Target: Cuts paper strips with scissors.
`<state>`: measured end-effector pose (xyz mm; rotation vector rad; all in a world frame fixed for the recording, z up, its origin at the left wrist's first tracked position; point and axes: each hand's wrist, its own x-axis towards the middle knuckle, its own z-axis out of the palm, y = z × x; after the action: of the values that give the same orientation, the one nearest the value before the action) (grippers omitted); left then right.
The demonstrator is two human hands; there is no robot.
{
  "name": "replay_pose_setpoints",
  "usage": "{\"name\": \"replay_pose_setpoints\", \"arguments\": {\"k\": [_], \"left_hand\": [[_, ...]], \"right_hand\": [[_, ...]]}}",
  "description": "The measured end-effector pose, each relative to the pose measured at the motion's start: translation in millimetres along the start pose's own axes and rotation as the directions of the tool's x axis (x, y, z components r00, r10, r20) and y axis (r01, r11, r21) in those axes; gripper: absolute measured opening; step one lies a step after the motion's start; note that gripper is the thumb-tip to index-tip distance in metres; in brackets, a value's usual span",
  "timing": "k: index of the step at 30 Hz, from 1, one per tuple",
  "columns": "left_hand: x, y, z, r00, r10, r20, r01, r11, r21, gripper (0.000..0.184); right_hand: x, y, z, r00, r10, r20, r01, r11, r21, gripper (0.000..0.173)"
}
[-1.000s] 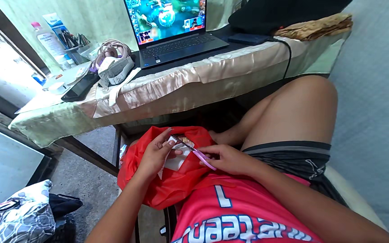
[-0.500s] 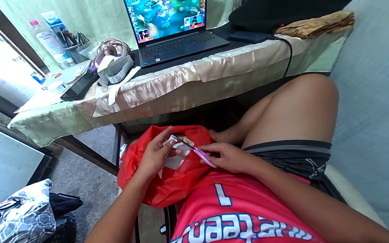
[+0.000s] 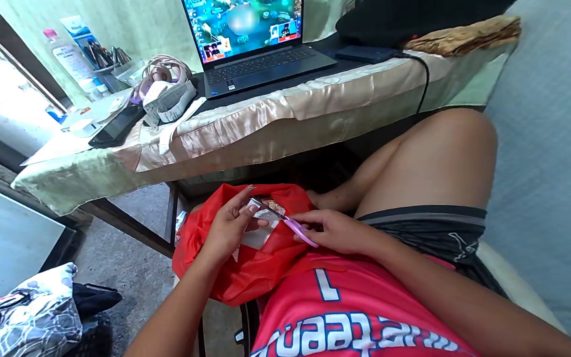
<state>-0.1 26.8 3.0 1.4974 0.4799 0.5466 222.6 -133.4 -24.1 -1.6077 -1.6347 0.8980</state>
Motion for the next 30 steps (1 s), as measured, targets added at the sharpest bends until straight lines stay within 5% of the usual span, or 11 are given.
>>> {"name": "replay_pose_setpoints", "arguments": {"k": [30], "left_hand": [[-0.1, -0.8, 1.4, 1.0, 0.001, -0.007, -0.001, 1.0, 0.001, 0.048]], "right_hand": [[-1.7, -0.4, 2.7, 1.0, 0.003, -0.02, -0.003, 0.999, -0.033, 0.04]]}}
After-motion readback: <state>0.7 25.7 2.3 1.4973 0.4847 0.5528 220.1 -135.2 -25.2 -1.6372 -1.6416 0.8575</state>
